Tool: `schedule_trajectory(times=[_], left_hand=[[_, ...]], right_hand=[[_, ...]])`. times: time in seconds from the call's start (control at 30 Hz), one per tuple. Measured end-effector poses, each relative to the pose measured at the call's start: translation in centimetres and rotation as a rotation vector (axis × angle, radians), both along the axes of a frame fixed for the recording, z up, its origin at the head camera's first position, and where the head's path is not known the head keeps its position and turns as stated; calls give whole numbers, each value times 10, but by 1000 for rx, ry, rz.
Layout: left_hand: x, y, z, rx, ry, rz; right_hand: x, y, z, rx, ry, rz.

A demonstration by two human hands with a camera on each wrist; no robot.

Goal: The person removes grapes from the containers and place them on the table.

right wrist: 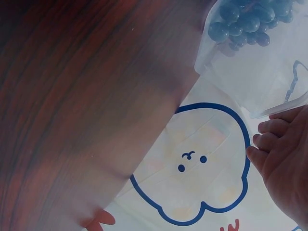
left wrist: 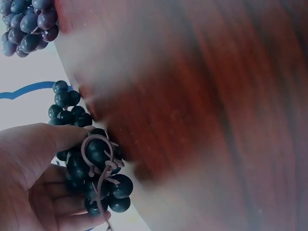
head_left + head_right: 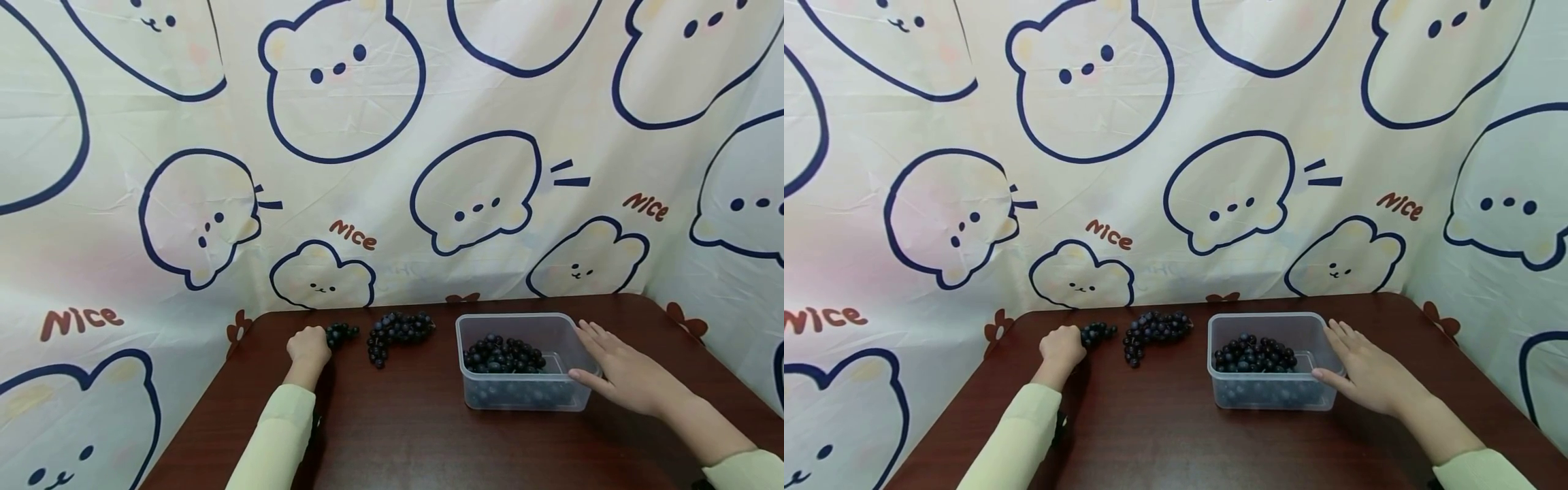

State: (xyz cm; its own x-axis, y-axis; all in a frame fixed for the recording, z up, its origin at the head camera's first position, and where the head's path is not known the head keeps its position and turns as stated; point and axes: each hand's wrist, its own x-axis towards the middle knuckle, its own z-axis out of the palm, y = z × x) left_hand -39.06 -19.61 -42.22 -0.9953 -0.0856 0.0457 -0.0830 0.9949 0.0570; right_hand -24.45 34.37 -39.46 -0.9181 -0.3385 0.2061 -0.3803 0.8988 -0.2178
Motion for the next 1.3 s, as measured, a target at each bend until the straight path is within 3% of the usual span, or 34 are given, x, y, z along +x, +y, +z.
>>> schedule_trajectory(times=[0.53, 0.9, 1.3], left_hand=[[7, -4, 0, 15, -23, 29], [8, -1, 8, 3, -19, -14], [15, 16, 27, -14, 109, -52]], right_hand=[[-2, -1, 0, -2, -9, -5], [0, 0, 1, -8, -11, 2], [0, -1, 1, -15, -12, -6]])
